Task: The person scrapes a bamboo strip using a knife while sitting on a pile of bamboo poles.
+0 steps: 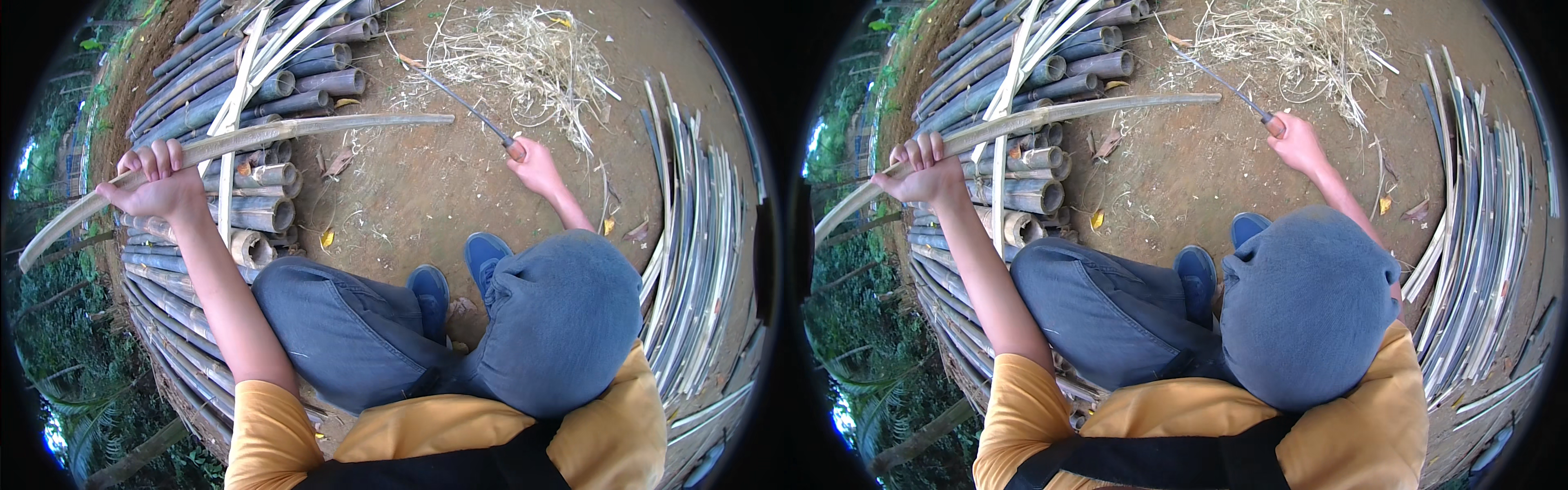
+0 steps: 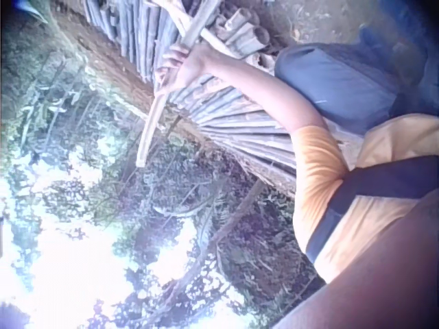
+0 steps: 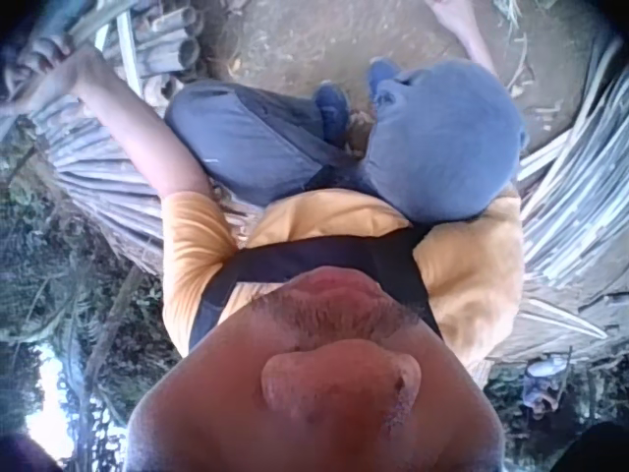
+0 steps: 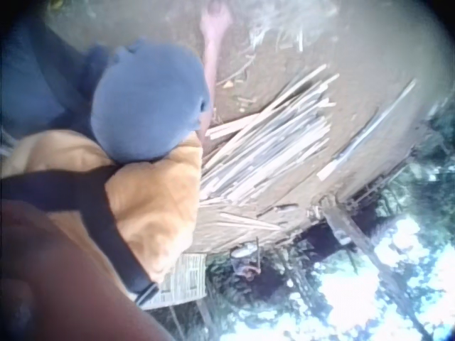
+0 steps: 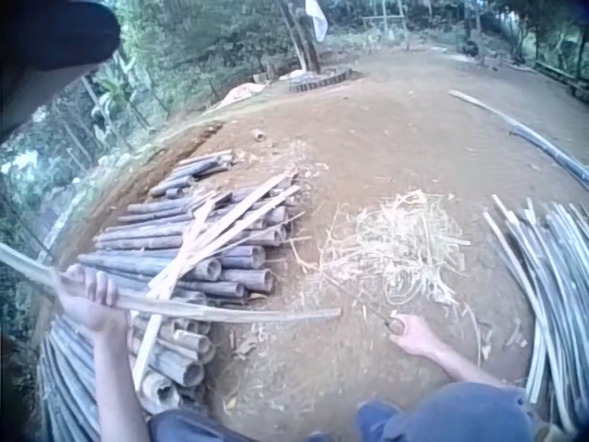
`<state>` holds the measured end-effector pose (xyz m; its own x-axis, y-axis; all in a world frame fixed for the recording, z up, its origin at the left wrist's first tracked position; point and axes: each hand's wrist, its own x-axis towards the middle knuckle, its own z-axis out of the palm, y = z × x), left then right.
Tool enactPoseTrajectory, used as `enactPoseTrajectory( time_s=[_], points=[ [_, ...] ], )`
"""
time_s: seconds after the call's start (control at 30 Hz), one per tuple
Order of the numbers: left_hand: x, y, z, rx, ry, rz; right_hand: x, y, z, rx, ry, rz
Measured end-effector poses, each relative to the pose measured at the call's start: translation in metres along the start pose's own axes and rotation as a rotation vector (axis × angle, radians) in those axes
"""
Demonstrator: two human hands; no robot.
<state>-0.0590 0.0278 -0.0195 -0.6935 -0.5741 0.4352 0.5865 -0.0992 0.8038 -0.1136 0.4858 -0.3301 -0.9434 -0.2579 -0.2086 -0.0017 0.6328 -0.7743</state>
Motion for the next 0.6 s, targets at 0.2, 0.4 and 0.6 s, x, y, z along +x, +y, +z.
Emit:
enactPoseTrajectory(
  time_s=[0.2, 0.4, 0.6],
  points=[
    [-0.004, 0.014, 0.009, 0.001, -0.128, -0.056, -0.006, -0.061, 0.002, 0.083, -0.315, 0.067],
    [-0.002, 0.012, 0.016, -0.016, -0.181, -0.091, -0.003, -0.054, 0.000, 0.283, -0.518, 0.172],
    [-0.002, 0.014, 0.016, 0.010, -0.195, -0.069, -0.014, -0.084, -0.002, -0.116, -0.267, -0.089]
  ],
)
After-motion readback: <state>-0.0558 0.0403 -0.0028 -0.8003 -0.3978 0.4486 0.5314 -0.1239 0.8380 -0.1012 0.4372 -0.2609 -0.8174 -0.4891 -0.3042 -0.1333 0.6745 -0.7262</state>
